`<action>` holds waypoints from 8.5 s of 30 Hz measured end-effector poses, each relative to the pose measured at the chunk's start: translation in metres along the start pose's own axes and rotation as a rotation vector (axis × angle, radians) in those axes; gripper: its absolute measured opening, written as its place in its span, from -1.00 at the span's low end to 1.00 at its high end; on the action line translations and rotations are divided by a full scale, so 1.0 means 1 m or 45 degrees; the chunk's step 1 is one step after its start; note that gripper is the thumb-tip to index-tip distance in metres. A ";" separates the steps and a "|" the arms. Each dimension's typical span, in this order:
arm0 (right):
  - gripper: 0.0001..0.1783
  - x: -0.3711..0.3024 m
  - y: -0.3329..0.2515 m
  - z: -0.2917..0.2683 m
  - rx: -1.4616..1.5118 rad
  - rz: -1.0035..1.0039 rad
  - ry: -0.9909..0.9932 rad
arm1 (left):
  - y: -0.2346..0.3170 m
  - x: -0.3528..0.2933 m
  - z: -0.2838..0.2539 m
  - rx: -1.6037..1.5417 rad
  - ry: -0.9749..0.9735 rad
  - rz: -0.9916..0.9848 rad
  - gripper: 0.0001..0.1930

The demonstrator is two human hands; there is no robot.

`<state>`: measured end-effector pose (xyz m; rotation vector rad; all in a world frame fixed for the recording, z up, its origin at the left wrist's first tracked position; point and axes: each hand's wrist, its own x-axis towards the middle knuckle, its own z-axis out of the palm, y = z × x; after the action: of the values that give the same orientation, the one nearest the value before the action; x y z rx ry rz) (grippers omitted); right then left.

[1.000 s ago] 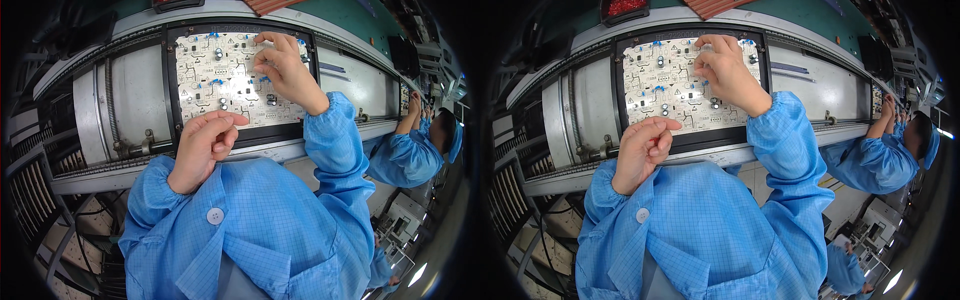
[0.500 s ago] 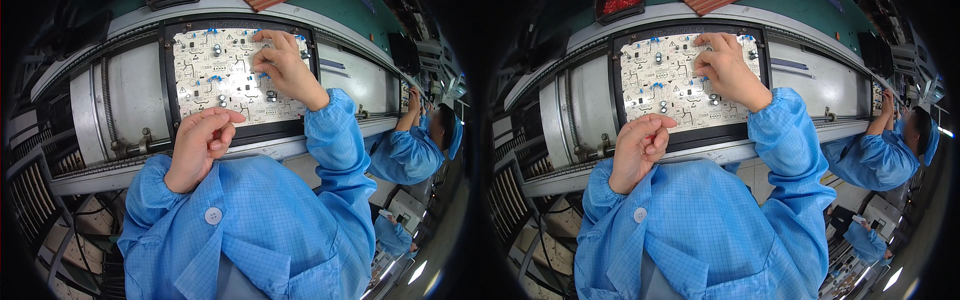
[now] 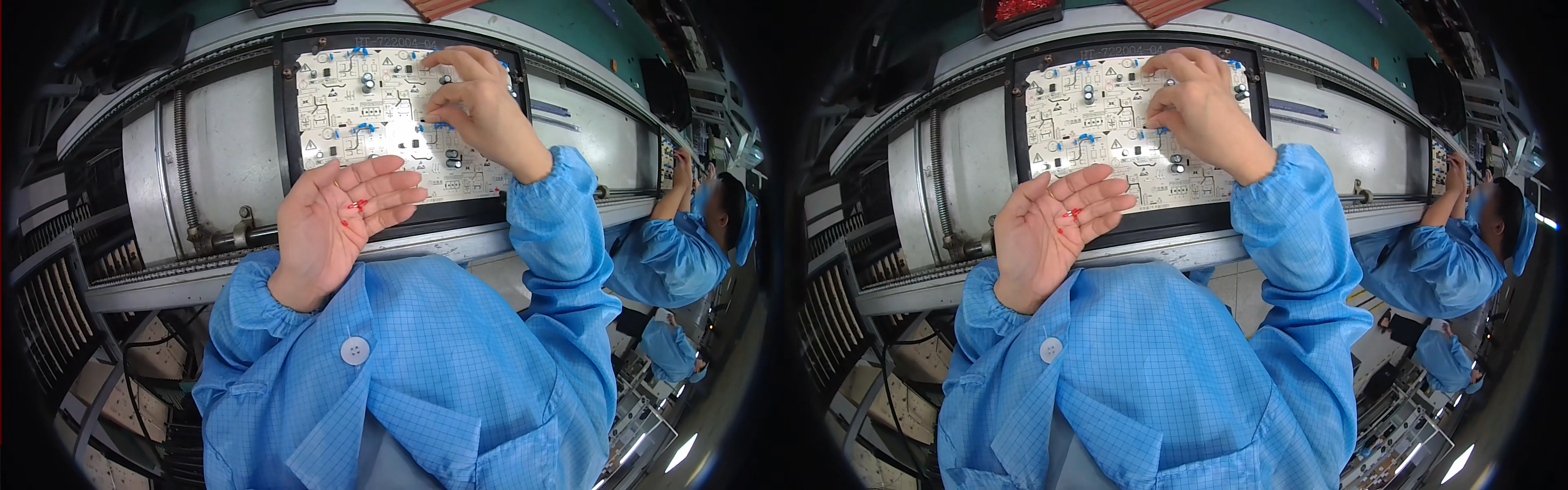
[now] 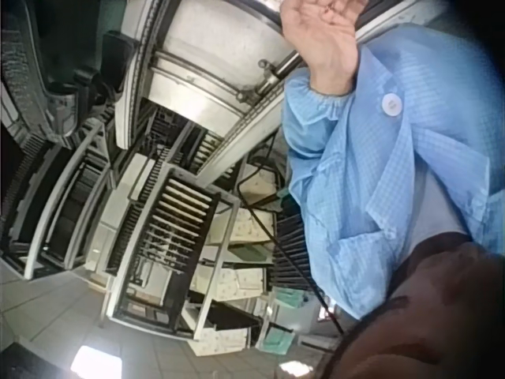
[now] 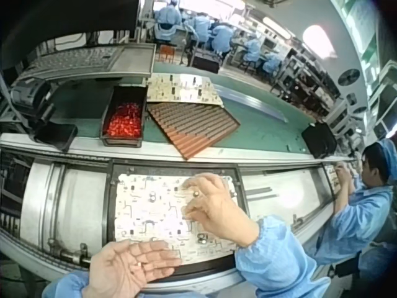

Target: The person places a carrier jig onto an assembly line track, takes a circuit board from a rack, and mounts it into the jig. They then insert electronic components into the circuit board by hand.

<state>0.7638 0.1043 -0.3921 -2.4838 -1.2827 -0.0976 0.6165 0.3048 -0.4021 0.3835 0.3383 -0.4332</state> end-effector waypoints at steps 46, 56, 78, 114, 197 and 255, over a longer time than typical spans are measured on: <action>-0.83 -0.051 -0.091 0.007 2.058 0.863 -0.102 | -0.020 -0.007 0.004 0.735 0.092 0.125 -0.88; -0.84 -0.056 -0.097 0.005 1.879 0.982 -0.107 | -0.028 -0.009 0.003 0.854 0.147 0.210 -0.88; -0.89 -0.085 -0.043 0.021 0.406 0.249 0.085 | -0.028 -0.029 -0.015 0.424 0.082 0.062 -0.72; -0.86 -0.091 -0.047 0.025 0.217 0.186 0.118 | -0.027 -0.026 -0.018 -0.041 0.065 0.025 -0.39; -0.90 -0.007 -0.101 0.000 1.255 0.852 -0.269 | -0.012 -0.009 -0.011 0.907 0.322 0.347 -0.89; -0.75 0.013 -0.122 0.023 0.423 -0.080 0.035 | 0.023 -0.017 -0.029 -0.344 -0.048 0.122 -0.36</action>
<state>0.6716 0.1872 -0.3784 -2.1548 -1.2519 0.0615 0.6056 0.3421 -0.4144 0.1275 0.3354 -0.2959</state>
